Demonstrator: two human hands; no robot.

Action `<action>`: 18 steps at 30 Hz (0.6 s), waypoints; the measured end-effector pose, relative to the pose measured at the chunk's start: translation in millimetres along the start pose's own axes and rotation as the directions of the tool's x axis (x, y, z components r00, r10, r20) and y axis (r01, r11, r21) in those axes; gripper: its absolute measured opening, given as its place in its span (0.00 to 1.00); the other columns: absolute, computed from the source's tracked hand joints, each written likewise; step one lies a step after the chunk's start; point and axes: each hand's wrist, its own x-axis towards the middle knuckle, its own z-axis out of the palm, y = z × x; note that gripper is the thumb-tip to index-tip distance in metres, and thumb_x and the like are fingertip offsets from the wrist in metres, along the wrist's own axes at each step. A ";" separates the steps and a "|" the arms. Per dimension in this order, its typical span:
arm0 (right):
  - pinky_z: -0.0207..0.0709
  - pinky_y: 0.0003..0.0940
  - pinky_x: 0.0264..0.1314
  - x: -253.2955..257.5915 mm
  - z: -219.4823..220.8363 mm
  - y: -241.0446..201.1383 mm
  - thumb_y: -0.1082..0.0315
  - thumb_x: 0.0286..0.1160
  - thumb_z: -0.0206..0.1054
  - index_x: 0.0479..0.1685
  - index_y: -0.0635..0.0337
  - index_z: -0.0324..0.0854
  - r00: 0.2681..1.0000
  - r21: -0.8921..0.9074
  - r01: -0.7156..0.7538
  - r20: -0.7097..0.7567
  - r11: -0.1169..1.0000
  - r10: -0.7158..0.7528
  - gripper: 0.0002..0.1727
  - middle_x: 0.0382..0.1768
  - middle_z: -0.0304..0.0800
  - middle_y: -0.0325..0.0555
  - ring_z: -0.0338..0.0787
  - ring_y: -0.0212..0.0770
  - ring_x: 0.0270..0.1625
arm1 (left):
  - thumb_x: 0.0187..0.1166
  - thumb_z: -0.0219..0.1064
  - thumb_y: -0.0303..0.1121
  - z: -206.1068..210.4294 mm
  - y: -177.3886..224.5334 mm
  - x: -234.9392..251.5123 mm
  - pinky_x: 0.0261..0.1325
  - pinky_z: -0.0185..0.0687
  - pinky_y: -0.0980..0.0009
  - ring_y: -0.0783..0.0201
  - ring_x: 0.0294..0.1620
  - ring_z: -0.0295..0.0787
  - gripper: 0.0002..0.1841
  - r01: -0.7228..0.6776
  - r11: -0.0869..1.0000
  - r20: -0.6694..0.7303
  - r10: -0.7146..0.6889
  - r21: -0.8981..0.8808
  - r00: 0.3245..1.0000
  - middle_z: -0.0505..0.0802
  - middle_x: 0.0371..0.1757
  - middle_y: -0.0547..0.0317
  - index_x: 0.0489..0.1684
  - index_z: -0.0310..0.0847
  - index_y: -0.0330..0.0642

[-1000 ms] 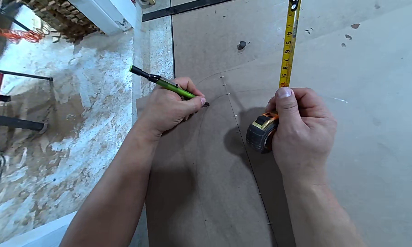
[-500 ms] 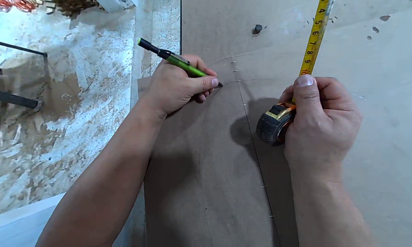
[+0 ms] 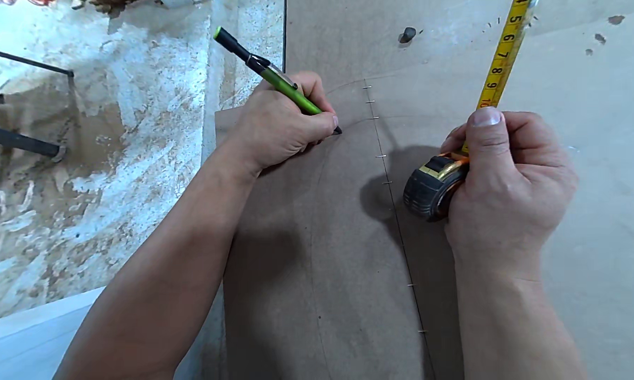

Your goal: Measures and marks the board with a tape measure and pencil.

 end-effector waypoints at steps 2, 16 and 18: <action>0.85 0.23 0.35 0.3 -0.4 -0.1 0.63 0.93 0.58 0.41 0.54 0.83 1.000 -0.012 0.000 0.005 1.000 0.000 0.11 0.31 0.89 0.32 0.89 0.27 0.32 | 0.74 0.76 0.27 -1.3 -0.6 0.0 0.20 0.85 0.75 0.68 0.21 0.88 0.04 -0.001 0.999 0.014 0.002 -0.050 1.000 0.92 0.26 0.59 0.36 0.86 0.41; 0.85 0.23 0.36 1.2 -0.8 -0.3 0.64 0.93 0.58 0.41 0.53 0.83 1.000 0.014 -0.003 0.004 1.000 0.003 0.11 0.31 0.89 0.31 0.89 0.27 0.33 | 0.64 0.72 0.30 -8.4 -3.5 -1.1 0.22 0.70 0.75 0.74 0.23 0.81 0.08 -0.115 0.992 0.119 0.107 0.061 0.987 0.89 0.24 0.67 0.20 0.78 0.52; 0.85 0.23 0.35 1.4 -1.2 0.1 0.64 0.93 0.58 0.40 0.54 0.83 1.000 0.022 0.001 0.006 1.000 -0.001 0.11 0.31 0.89 0.32 0.89 0.27 0.33 | 0.65 0.72 0.30 -8.6 -3.9 -1.3 0.22 0.70 0.75 0.74 0.23 0.81 0.08 -0.122 0.991 0.121 0.115 0.056 0.986 0.89 0.25 0.67 0.20 0.78 0.52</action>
